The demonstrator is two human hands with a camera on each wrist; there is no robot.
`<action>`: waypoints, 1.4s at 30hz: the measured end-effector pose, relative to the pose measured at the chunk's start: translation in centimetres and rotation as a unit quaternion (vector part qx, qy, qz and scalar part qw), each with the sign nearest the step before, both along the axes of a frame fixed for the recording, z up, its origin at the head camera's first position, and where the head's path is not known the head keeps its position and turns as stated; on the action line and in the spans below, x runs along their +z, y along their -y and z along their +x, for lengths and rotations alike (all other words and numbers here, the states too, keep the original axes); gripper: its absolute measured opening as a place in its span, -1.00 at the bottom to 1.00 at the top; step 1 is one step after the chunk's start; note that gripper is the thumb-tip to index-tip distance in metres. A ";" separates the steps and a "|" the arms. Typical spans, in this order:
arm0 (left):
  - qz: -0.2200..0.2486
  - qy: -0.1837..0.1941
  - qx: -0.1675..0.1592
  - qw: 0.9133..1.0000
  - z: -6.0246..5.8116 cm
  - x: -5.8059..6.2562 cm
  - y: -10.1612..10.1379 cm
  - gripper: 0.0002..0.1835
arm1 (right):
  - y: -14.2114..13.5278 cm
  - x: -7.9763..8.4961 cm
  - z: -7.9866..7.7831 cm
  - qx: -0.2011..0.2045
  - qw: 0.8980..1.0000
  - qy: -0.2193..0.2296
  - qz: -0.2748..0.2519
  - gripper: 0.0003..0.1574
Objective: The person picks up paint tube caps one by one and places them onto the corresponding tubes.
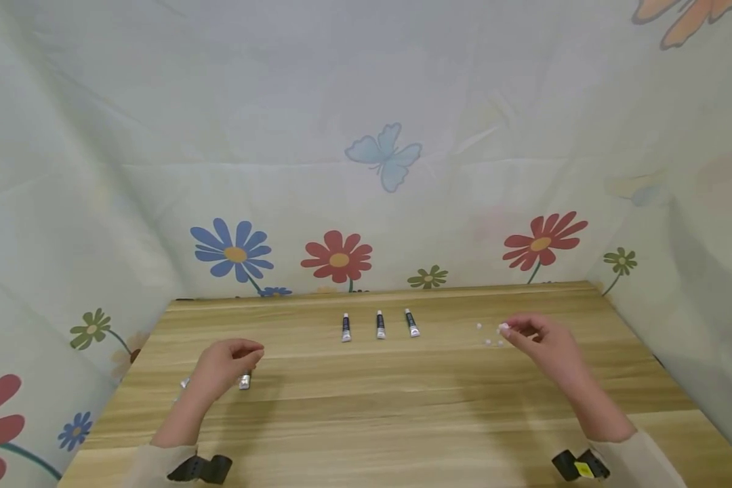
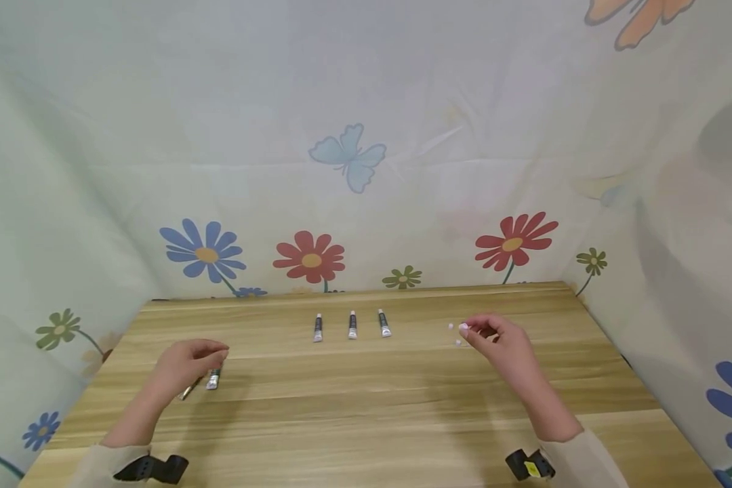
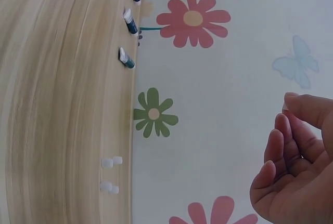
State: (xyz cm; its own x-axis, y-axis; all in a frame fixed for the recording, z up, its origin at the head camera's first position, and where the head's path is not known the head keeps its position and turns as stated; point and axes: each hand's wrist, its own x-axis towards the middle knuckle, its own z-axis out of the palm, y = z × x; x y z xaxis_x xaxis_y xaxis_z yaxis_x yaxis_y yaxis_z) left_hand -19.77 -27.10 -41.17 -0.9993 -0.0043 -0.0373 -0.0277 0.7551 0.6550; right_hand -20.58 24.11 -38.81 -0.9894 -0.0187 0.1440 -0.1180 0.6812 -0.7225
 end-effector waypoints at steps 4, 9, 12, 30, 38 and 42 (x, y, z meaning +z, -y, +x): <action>-0.023 -0.008 0.013 1.000 0.8 -0.4 2.4 -0.64 | 0.3 0.0 0.2 0.001 1.000 -0.001 0.000 -0.61; -0.059 -0.017 0.024 0.998 1.6 -0.9 5.4 -0.68 | 0.6 -0.1 0.5 0.002 1.000 0.009 -0.002 -0.58; -0.070 -0.013 0.026 0.997 2.0 -1.1 7.0 -0.68 | 1.0 -0.1 0.5 0.010 1.000 0.009 -0.004 -0.59; -0.148 0.008 0.012 0.989 1.8 -5.6 11.6 -0.71 | 4.0 0.5 0.9 0.062 0.997 0.022 -0.030 -0.63; -0.160 0.024 0.016 0.987 1.5 -6.3 11.7 -0.72 | 5.4 1.6 0.5 0.076 0.997 0.012 -0.032 -0.66; -0.173 0.023 0.020 0.984 1.3 -6.4 11.4 -0.74 | 6.0 2.2 0.2 0.080 0.996 0.012 -0.037 -0.66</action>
State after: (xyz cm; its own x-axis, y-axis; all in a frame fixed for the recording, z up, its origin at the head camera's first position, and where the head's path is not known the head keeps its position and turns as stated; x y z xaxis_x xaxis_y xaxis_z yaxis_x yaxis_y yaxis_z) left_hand -18.52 -38.50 -47.58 -0.9954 -0.0645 -0.0714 -0.0859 0.9305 0.3562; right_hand -20.34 18.08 -36.56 -0.9778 -0.1673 0.1264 -0.2027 0.6001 -0.7738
